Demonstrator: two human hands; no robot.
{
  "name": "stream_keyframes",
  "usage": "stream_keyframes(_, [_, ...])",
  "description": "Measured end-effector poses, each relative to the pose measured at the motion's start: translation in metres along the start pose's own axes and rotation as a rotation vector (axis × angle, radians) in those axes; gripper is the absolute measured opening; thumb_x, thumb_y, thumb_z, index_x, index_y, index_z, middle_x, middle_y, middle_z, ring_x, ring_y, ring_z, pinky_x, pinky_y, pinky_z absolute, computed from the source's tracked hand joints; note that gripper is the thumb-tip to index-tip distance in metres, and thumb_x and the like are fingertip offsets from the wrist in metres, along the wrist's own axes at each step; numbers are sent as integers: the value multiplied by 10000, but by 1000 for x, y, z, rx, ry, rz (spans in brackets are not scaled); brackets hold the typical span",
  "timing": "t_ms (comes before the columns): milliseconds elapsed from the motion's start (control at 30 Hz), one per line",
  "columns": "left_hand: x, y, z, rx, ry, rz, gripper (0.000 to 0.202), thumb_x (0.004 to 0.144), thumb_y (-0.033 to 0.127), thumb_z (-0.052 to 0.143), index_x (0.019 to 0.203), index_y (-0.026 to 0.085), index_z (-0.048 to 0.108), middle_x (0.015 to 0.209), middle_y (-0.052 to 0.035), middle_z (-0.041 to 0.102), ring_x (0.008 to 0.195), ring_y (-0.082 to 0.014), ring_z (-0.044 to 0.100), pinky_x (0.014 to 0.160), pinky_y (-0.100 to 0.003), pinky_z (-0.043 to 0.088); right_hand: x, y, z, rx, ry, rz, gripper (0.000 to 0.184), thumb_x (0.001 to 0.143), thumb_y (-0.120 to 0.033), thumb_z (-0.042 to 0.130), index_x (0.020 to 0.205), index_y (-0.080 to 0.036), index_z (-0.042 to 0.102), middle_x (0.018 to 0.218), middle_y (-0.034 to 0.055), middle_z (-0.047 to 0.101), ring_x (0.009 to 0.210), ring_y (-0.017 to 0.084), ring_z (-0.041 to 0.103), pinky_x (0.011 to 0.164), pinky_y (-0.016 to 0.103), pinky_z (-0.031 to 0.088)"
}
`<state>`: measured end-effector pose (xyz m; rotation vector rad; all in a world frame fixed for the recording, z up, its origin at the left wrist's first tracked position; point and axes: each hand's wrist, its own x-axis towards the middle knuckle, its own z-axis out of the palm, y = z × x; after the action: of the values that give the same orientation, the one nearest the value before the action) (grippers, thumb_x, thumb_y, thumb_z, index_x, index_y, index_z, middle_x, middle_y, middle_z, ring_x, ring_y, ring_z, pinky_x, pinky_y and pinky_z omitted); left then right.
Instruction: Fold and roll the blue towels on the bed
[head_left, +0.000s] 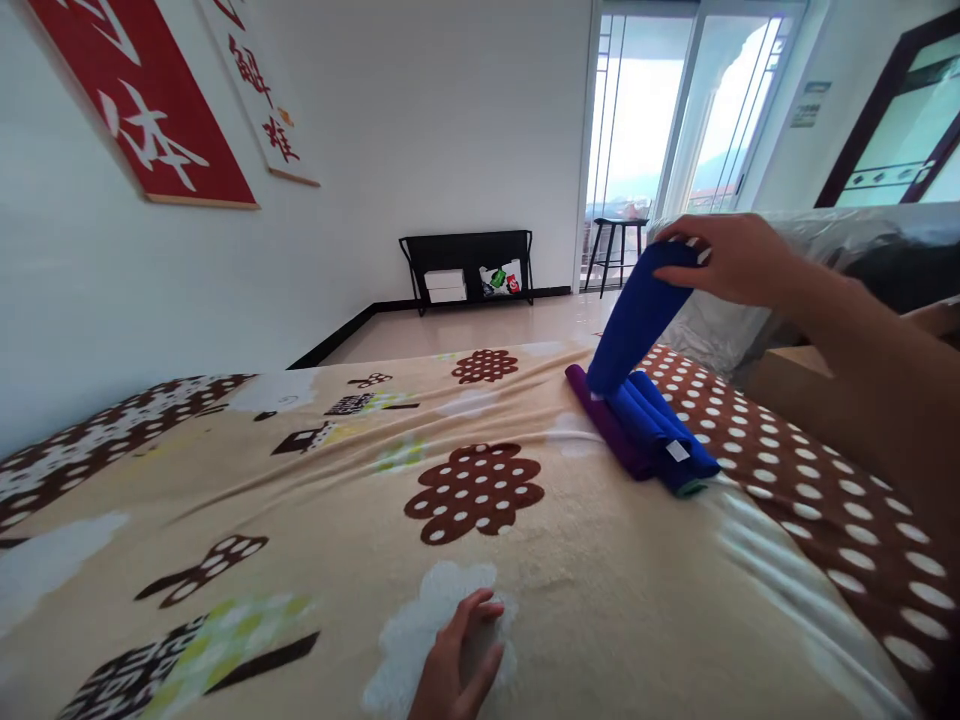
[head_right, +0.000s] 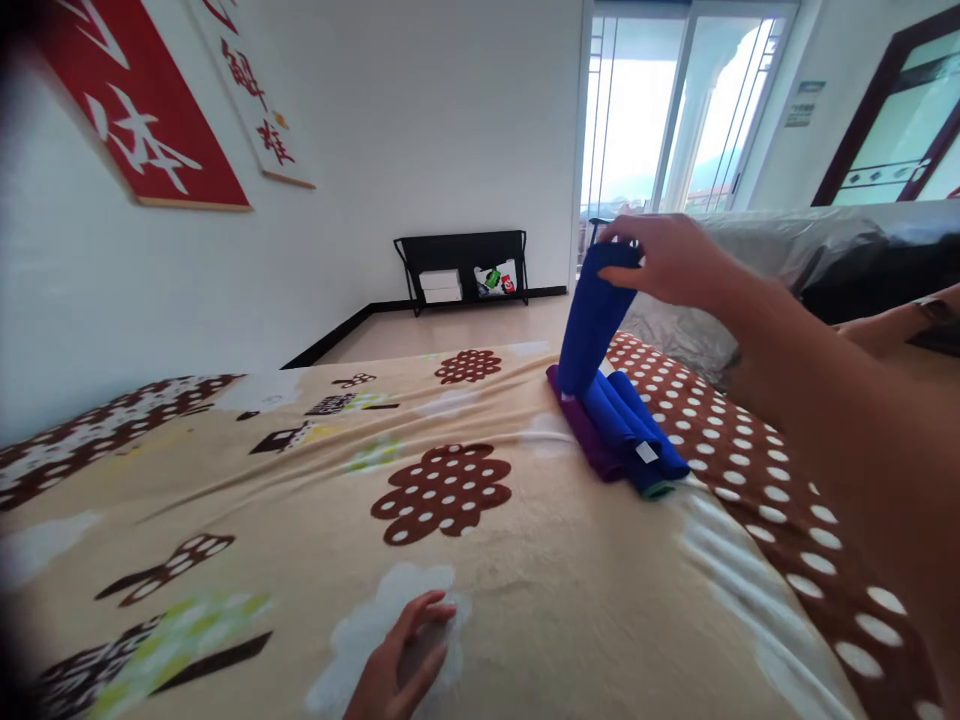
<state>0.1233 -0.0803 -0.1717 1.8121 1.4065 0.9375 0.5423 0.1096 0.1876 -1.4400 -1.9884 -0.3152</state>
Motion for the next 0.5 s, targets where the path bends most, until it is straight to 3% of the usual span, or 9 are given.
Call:
stream_keyframes(100, [2, -3, -6, -19, -50, -3, 423, 884, 482, 563, 1247, 265, 573, 1176, -76, 713, 1148, -235, 643, 1018, -378, 496, -45, 39, 43, -167, -2, 35, 471, 878, -395, 588, 1278, -147, 568, 1246, 88, 576, 1142, 227, 564, 1003, 391, 409])
stream_keyframes(200, [2, -3, -9, 14, -93, 0, 397, 884, 462, 572, 1224, 261, 607, 1190, -81, 709, 1146, -239, 645, 1028, -384, 494, -122, 67, 115, -172, -63, 155, 358, 850, -317, 598, 1188, -201, 583, 1229, 121, 584, 1032, 302, 612, 881, 461, 501])
stream_keyframes(267, [2, -3, -7, 27, -66, -4, 391, 877, 485, 569, 1193, 264, 637, 1179, -81, 713, 1139, -251, 647, 1017, -397, 503, -171, 78, 164, -150, -111, 232, 350, 854, -338, 555, 1179, -210, 565, 1167, 128, 607, 964, 295, 630, 802, 424, 523])
stream_keyframes(367, [1, -3, -3, 22, -27, -9, 404, 872, 525, 553, 1164, 268, 661, 1158, -78, 721, 1119, -256, 652, 997, -402, 516, -219, 84, 218, -129, -106, 340, 561, 908, -463, 457, 1385, -180, 379, 1268, 159, 556, 1055, 300, 605, 838, 425, 509])
stream_keyframes(500, [2, 1, -5, 52, -45, -33, 394, 879, 530, 540, 1144, 274, 681, 1174, -74, 712, 1121, -259, 646, 985, -407, 525, -238, 94, 247, -141, -94, 411, 884, 832, -671, 518, 1510, -220, 176, 1514, 193, 309, 1328, 390, 394, 1005, 553, 386])
